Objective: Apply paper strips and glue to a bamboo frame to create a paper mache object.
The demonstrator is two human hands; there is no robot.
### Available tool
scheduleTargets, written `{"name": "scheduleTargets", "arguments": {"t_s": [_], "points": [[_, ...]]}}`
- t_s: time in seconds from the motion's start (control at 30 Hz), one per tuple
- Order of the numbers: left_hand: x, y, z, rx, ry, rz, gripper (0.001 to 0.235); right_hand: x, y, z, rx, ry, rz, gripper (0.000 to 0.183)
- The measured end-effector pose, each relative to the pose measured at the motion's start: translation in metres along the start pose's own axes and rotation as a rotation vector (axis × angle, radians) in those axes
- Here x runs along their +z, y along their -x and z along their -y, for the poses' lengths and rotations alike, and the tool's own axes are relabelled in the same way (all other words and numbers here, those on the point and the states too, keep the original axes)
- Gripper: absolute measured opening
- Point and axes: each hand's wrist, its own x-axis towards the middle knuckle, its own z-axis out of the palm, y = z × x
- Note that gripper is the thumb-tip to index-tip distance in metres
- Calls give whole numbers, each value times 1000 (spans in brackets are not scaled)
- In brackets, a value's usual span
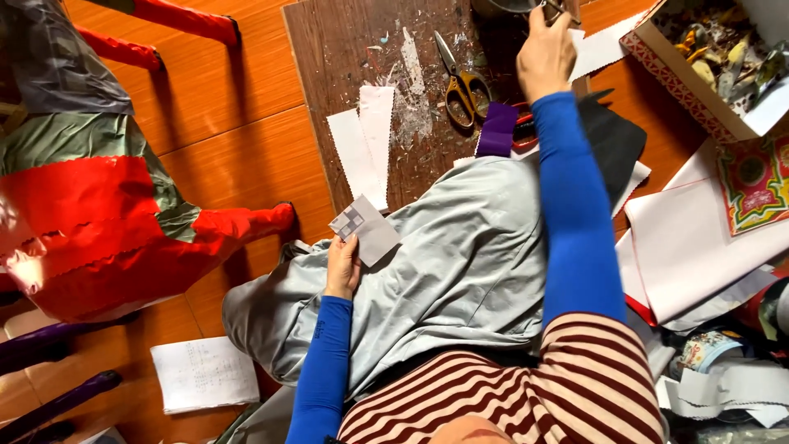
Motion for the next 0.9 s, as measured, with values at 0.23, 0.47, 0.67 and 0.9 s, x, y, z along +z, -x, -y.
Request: {"name": "scheduleTargets", "arguments": {"t_s": [0.23, 0.47, 0.67, 0.9], "points": [[7, 0, -3, -28, 36, -33, 20, 31, 26, 51, 412, -587, -33, 34], [-35, -21, 27, 19, -96, 38, 20, 117, 43, 5, 903, -1402, 320, 25], [-8, 5, -23, -7, -95, 55, 19, 4, 30, 45, 657, -1696, 300, 26], [-30, 4, -19, 151, 168, 134, 19, -145, 143, 157, 204, -1435, 712, 27]]}}
